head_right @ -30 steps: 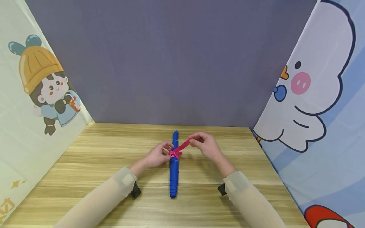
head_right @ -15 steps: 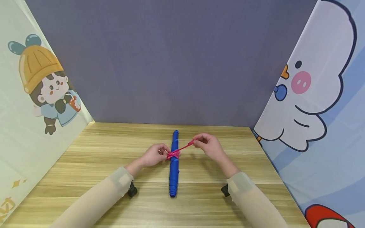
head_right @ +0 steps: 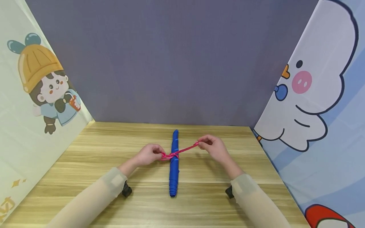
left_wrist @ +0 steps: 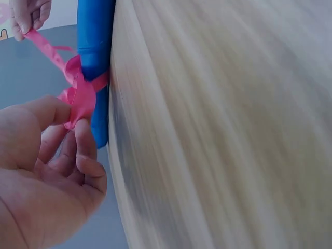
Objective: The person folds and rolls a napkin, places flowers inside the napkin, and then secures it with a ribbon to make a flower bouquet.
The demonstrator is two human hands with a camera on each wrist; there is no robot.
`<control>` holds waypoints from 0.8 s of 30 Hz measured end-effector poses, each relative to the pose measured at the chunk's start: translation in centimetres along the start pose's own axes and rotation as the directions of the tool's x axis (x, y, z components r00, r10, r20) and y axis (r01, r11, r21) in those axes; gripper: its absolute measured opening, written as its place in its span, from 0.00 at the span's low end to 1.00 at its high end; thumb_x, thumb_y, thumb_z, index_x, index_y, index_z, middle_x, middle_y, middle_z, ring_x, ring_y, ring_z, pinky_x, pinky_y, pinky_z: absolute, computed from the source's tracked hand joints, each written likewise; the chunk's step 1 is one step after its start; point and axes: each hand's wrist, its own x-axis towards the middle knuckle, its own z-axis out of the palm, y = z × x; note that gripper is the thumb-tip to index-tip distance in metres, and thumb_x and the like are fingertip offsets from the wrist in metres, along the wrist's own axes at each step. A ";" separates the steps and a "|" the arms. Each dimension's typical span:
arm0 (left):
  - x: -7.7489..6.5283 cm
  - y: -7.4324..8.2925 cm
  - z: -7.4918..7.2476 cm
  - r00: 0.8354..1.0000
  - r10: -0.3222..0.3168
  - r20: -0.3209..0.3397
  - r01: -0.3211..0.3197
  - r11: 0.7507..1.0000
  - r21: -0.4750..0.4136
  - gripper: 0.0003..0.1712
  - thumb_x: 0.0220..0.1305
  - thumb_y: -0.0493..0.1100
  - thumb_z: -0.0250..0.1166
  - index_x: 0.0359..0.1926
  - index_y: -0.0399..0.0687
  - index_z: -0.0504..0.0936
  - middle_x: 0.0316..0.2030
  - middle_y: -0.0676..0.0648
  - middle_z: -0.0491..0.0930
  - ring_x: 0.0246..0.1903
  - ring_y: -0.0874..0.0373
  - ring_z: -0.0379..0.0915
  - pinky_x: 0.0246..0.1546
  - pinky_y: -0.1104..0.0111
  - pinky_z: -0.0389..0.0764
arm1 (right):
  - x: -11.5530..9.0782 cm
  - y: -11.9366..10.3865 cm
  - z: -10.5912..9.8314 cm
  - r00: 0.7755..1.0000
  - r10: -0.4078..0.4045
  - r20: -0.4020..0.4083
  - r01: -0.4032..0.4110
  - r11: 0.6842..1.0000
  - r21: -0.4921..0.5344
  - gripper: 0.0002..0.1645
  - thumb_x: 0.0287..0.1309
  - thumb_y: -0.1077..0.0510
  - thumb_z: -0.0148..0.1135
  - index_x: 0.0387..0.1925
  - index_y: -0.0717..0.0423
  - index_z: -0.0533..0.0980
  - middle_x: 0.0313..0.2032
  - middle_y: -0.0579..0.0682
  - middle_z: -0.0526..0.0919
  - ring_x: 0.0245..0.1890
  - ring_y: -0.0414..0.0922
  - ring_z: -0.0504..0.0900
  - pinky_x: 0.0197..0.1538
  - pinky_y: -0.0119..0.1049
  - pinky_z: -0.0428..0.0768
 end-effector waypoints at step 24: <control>-3.1 -2.5 -5.1 0.998 -0.040 -0.055 0.038 0.999 -0.032 0.11 0.78 0.45 0.70 0.49 0.42 0.92 0.31 0.40 0.87 0.25 0.61 0.75 0.26 0.72 0.75 | -0.7 2.8 -1.6 0.999 0.047 0.007 -0.044 0.980 -0.196 0.11 0.77 0.58 0.68 0.52 0.60 0.87 0.46 0.61 0.92 0.42 0.45 0.89 0.49 0.49 0.91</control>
